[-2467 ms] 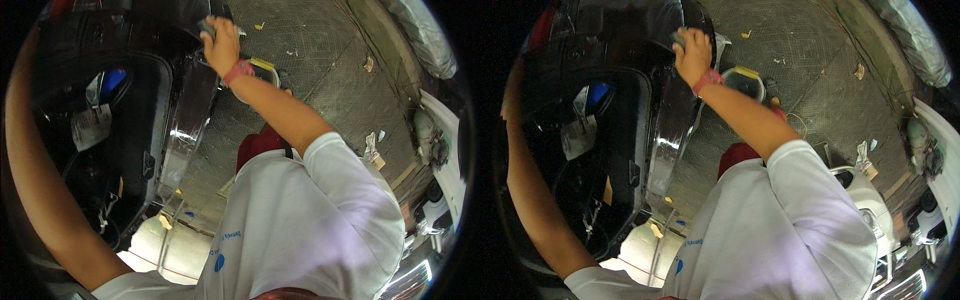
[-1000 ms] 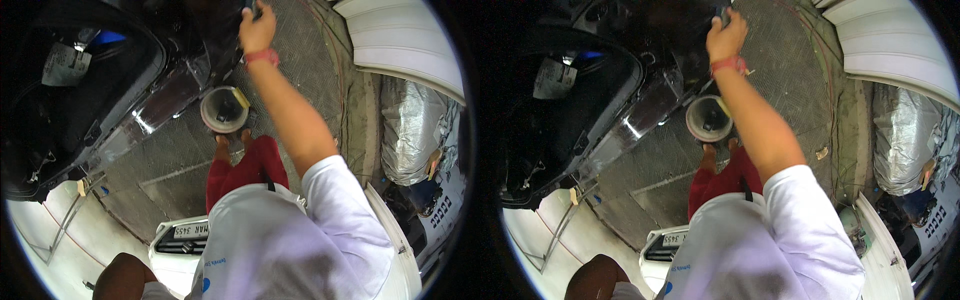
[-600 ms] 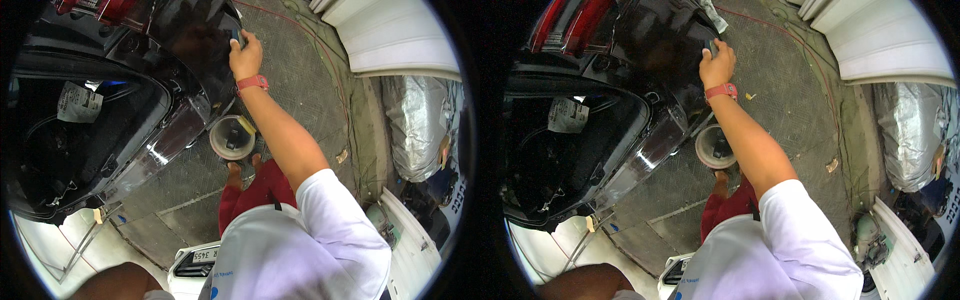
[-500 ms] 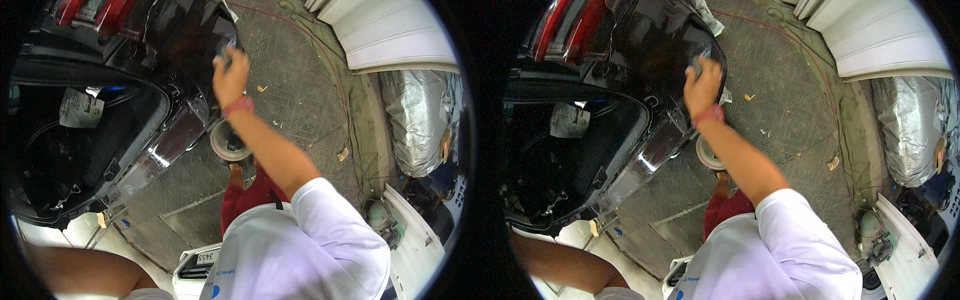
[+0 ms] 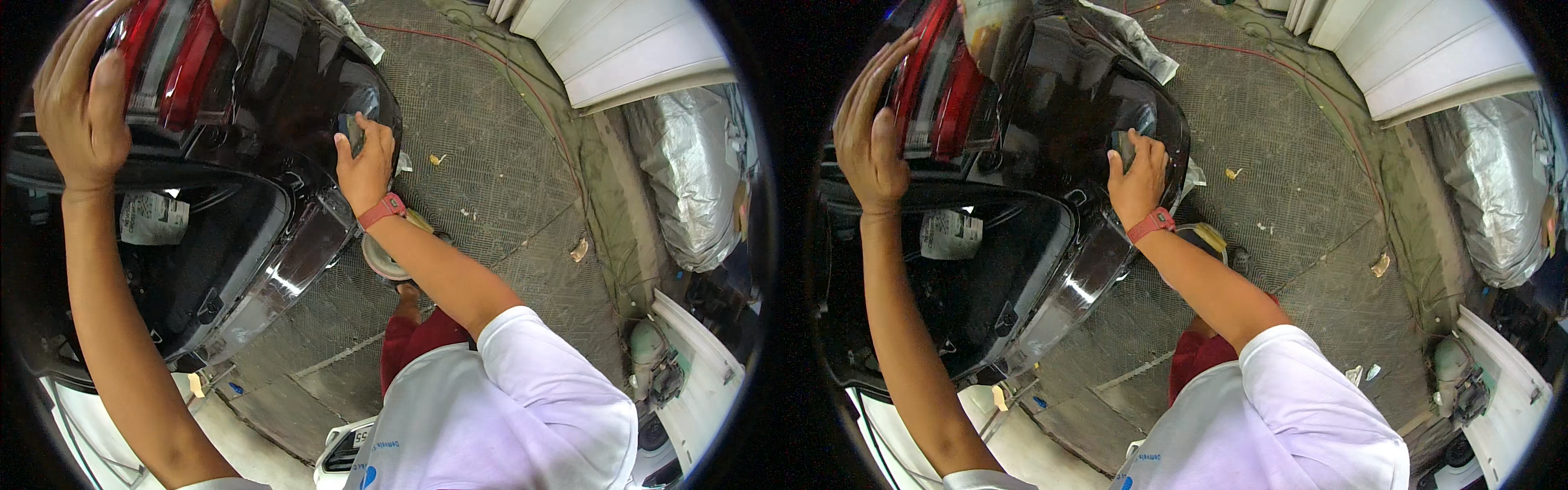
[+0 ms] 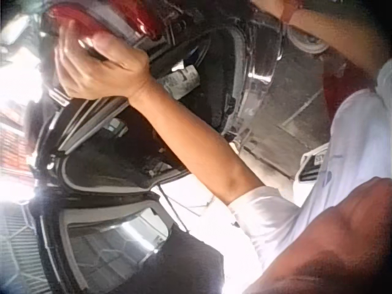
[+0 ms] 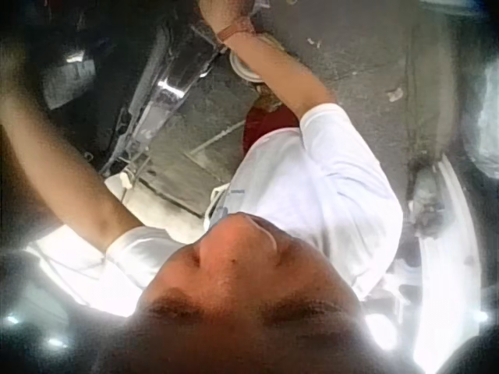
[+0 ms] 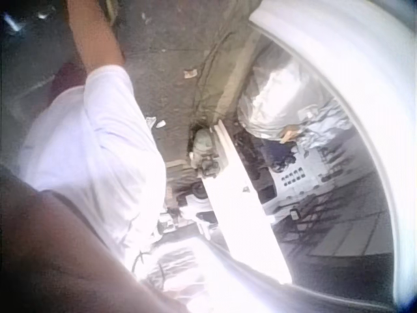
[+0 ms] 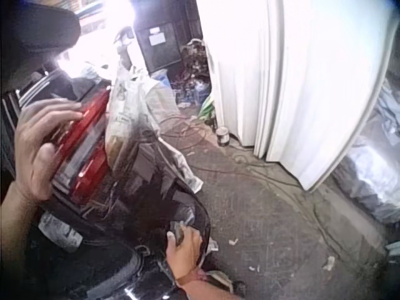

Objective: The person sands the surface of a dark-colored car trunk lid using a sanding block and water. They repeatedly dip the block into a bucket of water and rub it against the trunk lid to smooth the surface.

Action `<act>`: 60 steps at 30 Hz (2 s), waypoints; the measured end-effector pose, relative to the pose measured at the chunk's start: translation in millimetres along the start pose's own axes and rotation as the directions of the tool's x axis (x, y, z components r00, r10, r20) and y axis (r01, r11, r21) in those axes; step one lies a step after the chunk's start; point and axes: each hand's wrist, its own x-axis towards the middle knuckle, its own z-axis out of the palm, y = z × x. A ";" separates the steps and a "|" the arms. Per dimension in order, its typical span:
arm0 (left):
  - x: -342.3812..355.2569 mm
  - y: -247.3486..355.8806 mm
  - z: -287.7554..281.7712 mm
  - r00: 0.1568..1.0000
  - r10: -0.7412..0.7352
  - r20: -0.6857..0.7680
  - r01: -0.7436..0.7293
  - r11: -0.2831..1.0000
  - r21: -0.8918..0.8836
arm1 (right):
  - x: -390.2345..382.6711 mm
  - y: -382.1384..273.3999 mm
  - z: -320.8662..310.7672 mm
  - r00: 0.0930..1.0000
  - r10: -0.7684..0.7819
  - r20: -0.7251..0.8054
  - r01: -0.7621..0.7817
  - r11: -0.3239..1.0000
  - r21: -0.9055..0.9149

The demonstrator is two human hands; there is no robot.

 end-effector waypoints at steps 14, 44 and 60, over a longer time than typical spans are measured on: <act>16.4 13.8 17.8 0.991 0.073 -0.108 -0.075 0.997 -0.012 | 52.9 1.3 7.2 0.993 0.068 -0.097 -0.073 0.996 -0.043; 20.4 4.5 62.7 0.841 0.126 -0.526 -0.121 0.992 0.045 | 12.4 39.5 3.9 0.963 0.066 -0.260 -0.108 0.983 -0.149; 16.3 20.7 62.6 0.818 0.071 -0.571 -0.030 0.996 0.082 | -117.9 27.7 -1.7 0.975 0.046 -0.218 -0.068 0.993 -0.095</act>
